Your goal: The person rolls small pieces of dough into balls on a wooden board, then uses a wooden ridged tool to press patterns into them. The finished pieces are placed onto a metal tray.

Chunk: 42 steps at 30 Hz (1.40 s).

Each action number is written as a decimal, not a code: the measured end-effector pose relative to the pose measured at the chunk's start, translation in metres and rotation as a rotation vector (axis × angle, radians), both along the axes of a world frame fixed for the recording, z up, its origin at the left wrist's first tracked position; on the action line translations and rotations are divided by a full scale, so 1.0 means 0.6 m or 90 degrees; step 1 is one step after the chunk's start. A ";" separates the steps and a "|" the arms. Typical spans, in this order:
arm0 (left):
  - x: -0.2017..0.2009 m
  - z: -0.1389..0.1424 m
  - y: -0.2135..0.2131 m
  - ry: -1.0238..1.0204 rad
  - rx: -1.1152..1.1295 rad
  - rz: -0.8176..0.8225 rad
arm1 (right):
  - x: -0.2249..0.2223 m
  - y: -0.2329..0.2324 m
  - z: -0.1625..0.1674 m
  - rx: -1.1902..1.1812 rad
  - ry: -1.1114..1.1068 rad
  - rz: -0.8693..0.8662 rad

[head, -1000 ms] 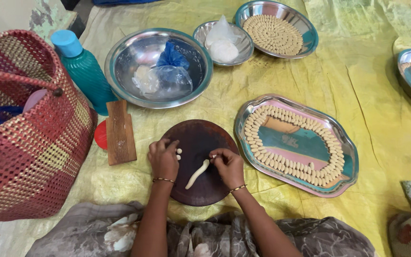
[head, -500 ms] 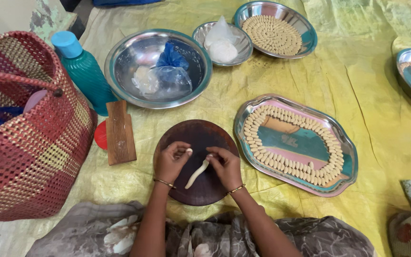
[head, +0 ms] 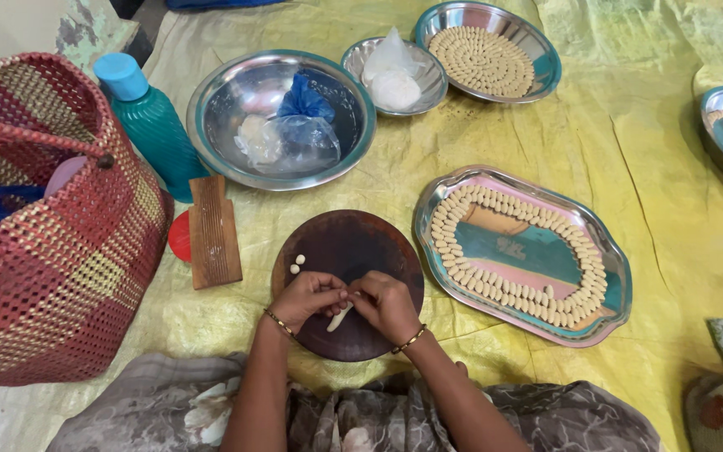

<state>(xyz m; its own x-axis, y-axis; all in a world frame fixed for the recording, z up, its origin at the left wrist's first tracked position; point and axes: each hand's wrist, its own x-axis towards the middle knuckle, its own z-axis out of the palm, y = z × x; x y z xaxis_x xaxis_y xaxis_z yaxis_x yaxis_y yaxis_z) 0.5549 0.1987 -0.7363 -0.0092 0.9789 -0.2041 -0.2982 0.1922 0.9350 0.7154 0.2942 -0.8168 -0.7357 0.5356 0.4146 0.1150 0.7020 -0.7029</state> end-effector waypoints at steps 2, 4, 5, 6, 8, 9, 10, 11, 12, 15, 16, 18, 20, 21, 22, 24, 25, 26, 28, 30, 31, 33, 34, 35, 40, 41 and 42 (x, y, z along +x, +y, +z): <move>0.000 -0.001 0.002 -0.006 -0.008 -0.003 | -0.002 -0.002 -0.001 -0.025 -0.013 -0.013; -0.001 0.000 0.002 -0.005 -0.008 0.005 | -0.003 0.000 -0.002 -0.025 -0.024 -0.046; -0.005 0.001 0.001 -0.005 -0.009 0.008 | -0.004 0.006 -0.002 -0.012 -0.030 -0.074; -0.008 0.005 0.000 0.000 -0.016 0.062 | -0.004 0.010 -0.002 0.000 -0.037 -0.102; -0.020 0.015 -0.003 0.009 -0.030 0.171 | -0.004 0.029 0.001 -0.067 0.041 -0.156; -0.026 0.021 -0.006 -0.001 -0.034 0.222 | -0.004 0.036 0.003 -0.100 0.080 -0.182; -0.033 0.027 -0.008 -0.011 -0.037 0.272 | -0.004 0.043 0.004 -0.141 0.083 -0.199; -0.036 0.032 -0.010 -0.021 -0.039 0.323 | -0.004 0.046 0.006 -0.181 0.086 -0.216; -0.040 0.036 -0.012 -0.014 -0.040 0.363 | -0.005 0.049 0.008 -0.220 0.089 -0.234; -0.044 0.041 -0.012 0.003 -0.019 0.463 | -0.008 0.046 0.007 -0.258 0.082 -0.211; -0.044 0.040 -0.011 0.005 0.008 0.484 | -0.009 0.042 0.007 -0.263 0.081 -0.205; -0.046 0.038 -0.007 0.019 0.052 0.517 | -0.014 0.038 0.007 -0.270 0.081 -0.194; -0.050 0.035 -0.002 0.042 0.085 0.541 | -0.018 0.037 0.008 -0.292 0.088 -0.203; -0.051 0.034 -0.001 0.011 0.081 0.548 | -0.020 0.037 0.008 -0.303 0.090 -0.205; -0.053 0.034 -0.001 -0.020 0.078 0.555 | -0.022 0.037 0.009 -0.326 0.098 -0.201; -0.057 0.035 -0.002 -0.051 0.078 0.561 | -0.025 0.039 0.011 -0.371 0.114 -0.192; -0.060 0.034 -0.002 -0.051 0.083 0.559 | -0.027 0.040 0.011 -0.365 0.112 -0.190; -0.062 0.036 -0.003 -0.051 0.087 0.557 | -0.030 0.040 0.012 -0.359 0.109 -0.187; -0.062 0.039 -0.004 0.014 0.089 0.542 | -0.033 0.040 0.015 -0.350 0.109 -0.178; -0.059 0.042 -0.002 0.150 0.073 0.536 | -0.035 0.040 0.017 -0.346 0.114 -0.168; -0.057 0.045 -0.001 0.254 0.055 0.539 | -0.036 0.039 0.018 -0.351 0.108 -0.176; -0.049 0.046 0.004 0.430 0.014 0.536 | -0.034 0.039 0.019 -0.360 0.095 -0.194; -0.043 0.044 0.007 0.502 -0.008 0.532 | -0.032 0.040 0.019 -0.350 0.077 -0.208; -0.037 0.042 0.011 0.574 -0.029 0.526 | -0.029 0.040 0.019 -0.340 0.058 -0.222; -0.014 0.028 0.024 0.871 0.107 0.483 | -0.017 0.047 0.017 -0.286 0.037 -0.263; -0.011 0.026 0.024 0.886 0.082 0.462 | -0.015 0.048 0.016 -0.278 0.036 -0.268; -0.009 0.024 0.024 0.894 0.067 0.452 | -0.013 0.050 0.015 -0.269 0.036 -0.273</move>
